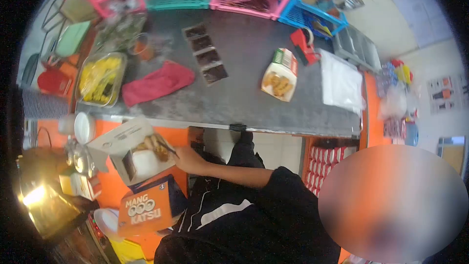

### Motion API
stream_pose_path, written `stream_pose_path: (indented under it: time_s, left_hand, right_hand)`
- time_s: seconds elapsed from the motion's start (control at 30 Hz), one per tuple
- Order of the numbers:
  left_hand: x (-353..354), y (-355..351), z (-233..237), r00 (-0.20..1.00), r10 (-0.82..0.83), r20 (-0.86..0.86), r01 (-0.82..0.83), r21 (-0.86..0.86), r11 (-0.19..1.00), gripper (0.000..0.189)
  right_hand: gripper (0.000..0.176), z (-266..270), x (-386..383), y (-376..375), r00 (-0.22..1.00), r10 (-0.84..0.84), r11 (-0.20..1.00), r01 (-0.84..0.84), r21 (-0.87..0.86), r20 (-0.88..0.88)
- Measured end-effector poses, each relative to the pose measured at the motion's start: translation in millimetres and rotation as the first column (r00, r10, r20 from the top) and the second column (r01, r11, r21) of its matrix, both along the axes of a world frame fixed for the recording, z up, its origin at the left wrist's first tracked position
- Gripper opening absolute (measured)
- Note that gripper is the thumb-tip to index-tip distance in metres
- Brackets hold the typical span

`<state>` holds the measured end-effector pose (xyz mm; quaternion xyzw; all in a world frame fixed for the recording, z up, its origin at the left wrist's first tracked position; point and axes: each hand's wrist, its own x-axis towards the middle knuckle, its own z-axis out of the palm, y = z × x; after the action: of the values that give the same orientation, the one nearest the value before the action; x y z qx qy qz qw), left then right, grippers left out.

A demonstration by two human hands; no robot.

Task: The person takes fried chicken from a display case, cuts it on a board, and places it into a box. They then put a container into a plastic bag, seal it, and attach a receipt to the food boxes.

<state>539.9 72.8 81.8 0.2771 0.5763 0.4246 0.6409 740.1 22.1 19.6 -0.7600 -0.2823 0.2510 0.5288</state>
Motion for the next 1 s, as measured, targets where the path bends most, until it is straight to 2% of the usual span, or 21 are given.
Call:
stream_pose_path:
  time_s: [0.07, 0.13, 0.17, 0.23, 0.27, 0.3, 0.33, 0.4, 0.47, 0.5, 0.6, 0.63, 0.77, 0.87, 0.93, 1.0]
  left_hand:
    - [27, -9, 1, 0.995, -0.100, 0.024, 0.100, -0.014, 0.995, 0.053]
    - [60, -21, 1, 0.975, -0.208, 0.072, 0.212, -0.047, 0.976, 0.054]
    - [80, -26, -2, 0.960, -0.263, 0.099, 0.270, -0.066, 0.961, 0.054]
    - [122, -38, -15, 0.920, -0.353, 0.173, 0.374, -0.110, 0.921, 0.054]
    - [137, -41, -29, 0.857, -0.477, 0.196, 0.494, -0.045, 0.869, 0.055]
    - [147, -35, -60, 0.804, -0.502, 0.319, 0.533, -0.014, 0.846, 0.054]
    - [174, -42, -61, 0.731, -0.560, 0.389, 0.603, 0.016, 0.798, 0.055]
    - [219, -76, -47, 0.841, -0.477, 0.256, 0.513, -0.094, 0.853, 0.058]
    - [236, -94, -57, 0.834, -0.484, 0.263, 0.525, -0.112, 0.844, 0.059]
    - [241, -102, -63, 0.829, -0.486, 0.277, 0.534, -0.134, 0.835, 0.059]
    - [247, -137, -73, 0.817, -0.524, 0.241, 0.560, -0.116, 0.820, 0.058]
    - [248, -150, -74, 0.847, -0.473, 0.243, 0.520, -0.195, 0.831, 0.056]
    - [255, -178, -78, 0.907, -0.412, 0.087, 0.418, -0.296, 0.859, 0.053]
    - [259, -186, -79, 0.920, -0.388, 0.049, 0.377, -0.374, 0.848, 0.048]
    - [256, -190, -82, 0.938, -0.332, 0.097, 0.344, -0.369, 0.863, 0.045]
    - [262, -198, -75, 0.948, -0.317, 0.039, 0.310, -0.344, 0.886, 0.045]
  right_hand:
    - [0.020, 20, 28, -38, 0.987, -0.138, 0.990, 0.134, -0.053, -0.078]
    - [0.022, -4, 56, -70, 0.953, -0.304, 0.952, 0.305, -0.031, 0.012]
    - [0.024, 0, 74, -87, 0.933, -0.344, 0.932, 0.353, -0.084, 0.103]
    - [0.024, -8, 116, -117, 0.904, -0.413, 0.904, 0.421, -0.072, 0.108]
    - [0.024, -13, 133, -133, 0.880, -0.460, 0.881, 0.469, -0.067, 0.120]
    - [0.024, -18, 146, -148, 0.879, -0.465, 0.879, 0.472, -0.066, 0.105]
    - [0.023, -22, 160, -161, 0.854, -0.508, 0.853, 0.517, -0.074, 0.112]
    - [0.022, -30, 181, -188, 0.826, -0.552, 0.824, 0.561, -0.078, 0.111]
    - [0.020, -37, 186, -219, 0.806, -0.566, 0.787, 0.591, -0.179, 0.173]
    - [0.018, -27, 189, -235, 0.805, -0.585, 0.789, 0.593, -0.159, 0.099]
    - [0.016, -22, 202, -282, 0.823, -0.560, 0.786, 0.563, -0.256, 0.094]
    - [0.017, -20, 208, -295, 0.838, -0.540, 0.796, 0.538, -0.279, 0.075]
    - [0.019, -20, 221, -308, 0.842, -0.539, 0.823, 0.526, -0.215, -0.004]
    - [0.025, 8, 227, -319, 0.881, -0.454, 0.876, 0.414, -0.248, -0.136]
    - [0.030, 31, 229, -349, 0.803, -0.591, 0.786, 0.552, -0.278, -0.076]
    - [0.028, 29, 240, -377, 0.600, -0.796, 0.536, 0.758, -0.371, 0.075]
